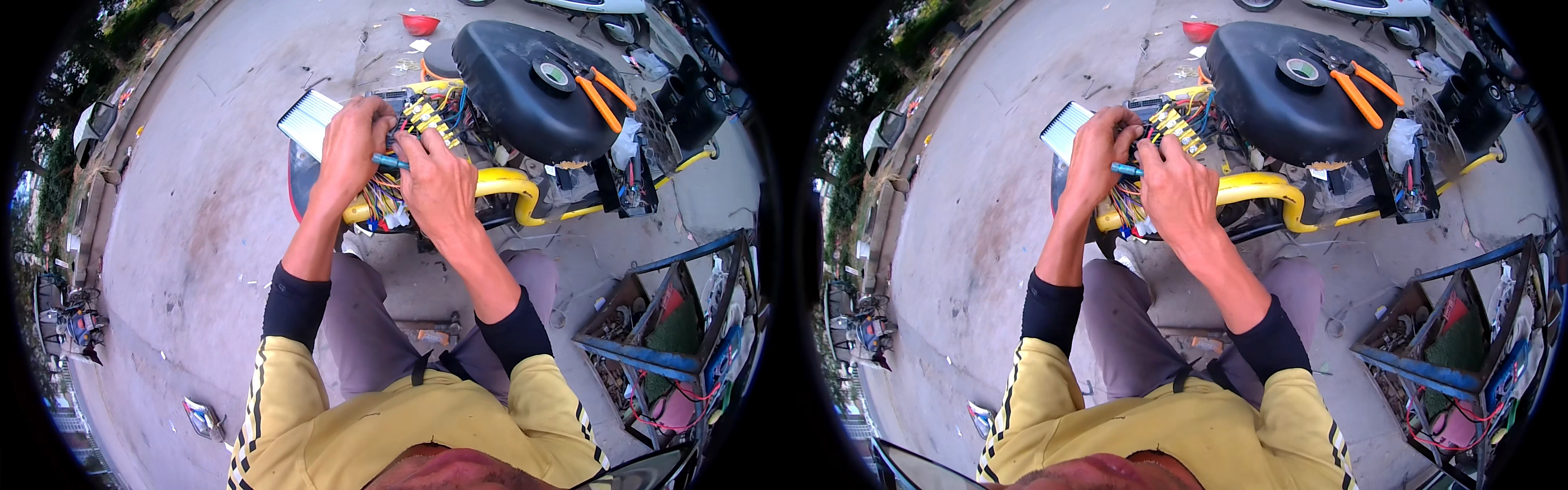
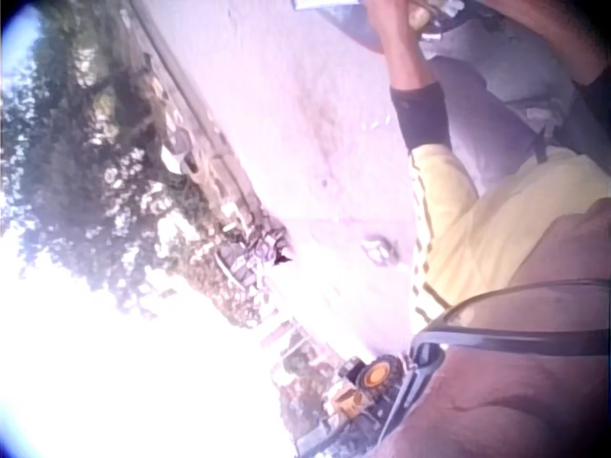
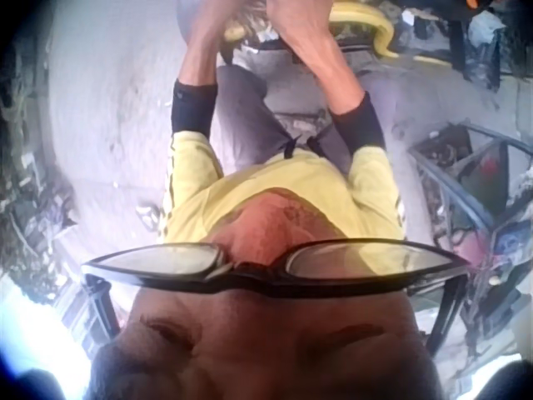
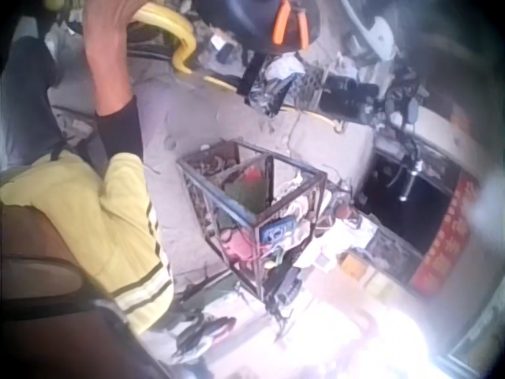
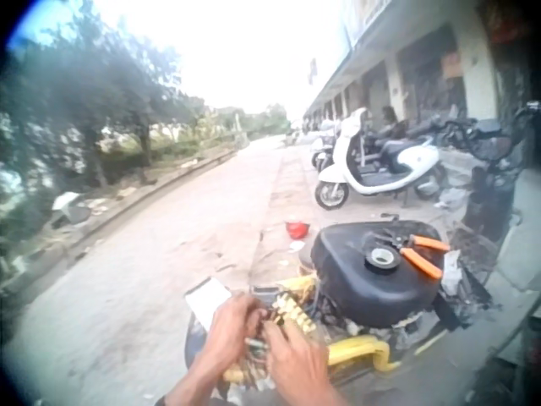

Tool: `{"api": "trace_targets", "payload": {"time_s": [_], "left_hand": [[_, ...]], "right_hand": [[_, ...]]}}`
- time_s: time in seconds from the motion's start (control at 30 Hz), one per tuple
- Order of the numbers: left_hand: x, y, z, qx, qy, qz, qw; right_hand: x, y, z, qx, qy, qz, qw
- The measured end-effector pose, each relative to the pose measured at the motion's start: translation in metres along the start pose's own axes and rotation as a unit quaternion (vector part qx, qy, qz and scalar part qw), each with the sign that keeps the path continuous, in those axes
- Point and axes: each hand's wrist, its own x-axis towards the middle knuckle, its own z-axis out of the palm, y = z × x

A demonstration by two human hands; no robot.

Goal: The person works on the exposed wiring of a yellow electric scooter, stripping wire ends, twisting connections, and using a screwdriver to tighten terminals on a yellow connector block. The person also uses a multimeter to test the circuit.

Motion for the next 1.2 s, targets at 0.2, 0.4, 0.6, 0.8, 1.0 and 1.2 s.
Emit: {"api": "trace_targets", "payload": {"time_s": [0.2, 0.4, 0.6, 0.8, 1.0, 1.2], "left_hand": [[0.007, -0.004, -0.014, -0.039, -0.055, -0.017, 0.998], [0.008, -0.016, -0.013, -0.093, -0.055, 0.003, 0.994], [0.008, -0.022, -0.011, -0.122, -0.043, 0.022, 0.991], [0.006, -0.032, -0.003, -0.120, -0.013, 0.043, 0.992], [0.006, -0.034, 0.001, -0.120, -0.020, 0.047, 0.992], [0.005, -0.036, -0.002, -0.156, -0.037, 0.050, 0.986]], "right_hand": [[0.009, 0.003, 0.018, -0.053, -0.017, -0.017, 0.998], [0.023, 0.003, 0.003, -0.135, -0.112, -0.062, 0.983], [0.046, -0.011, -0.013, -0.263, -0.227, -0.104, 0.932], [0.056, -0.018, -0.013, -0.300, -0.277, -0.120, 0.905], [0.051, -0.023, -0.013, -0.253, -0.263, -0.081, 0.928], [0.028, -0.014, 0.010, -0.172, -0.106, -0.058, 0.978]]}}
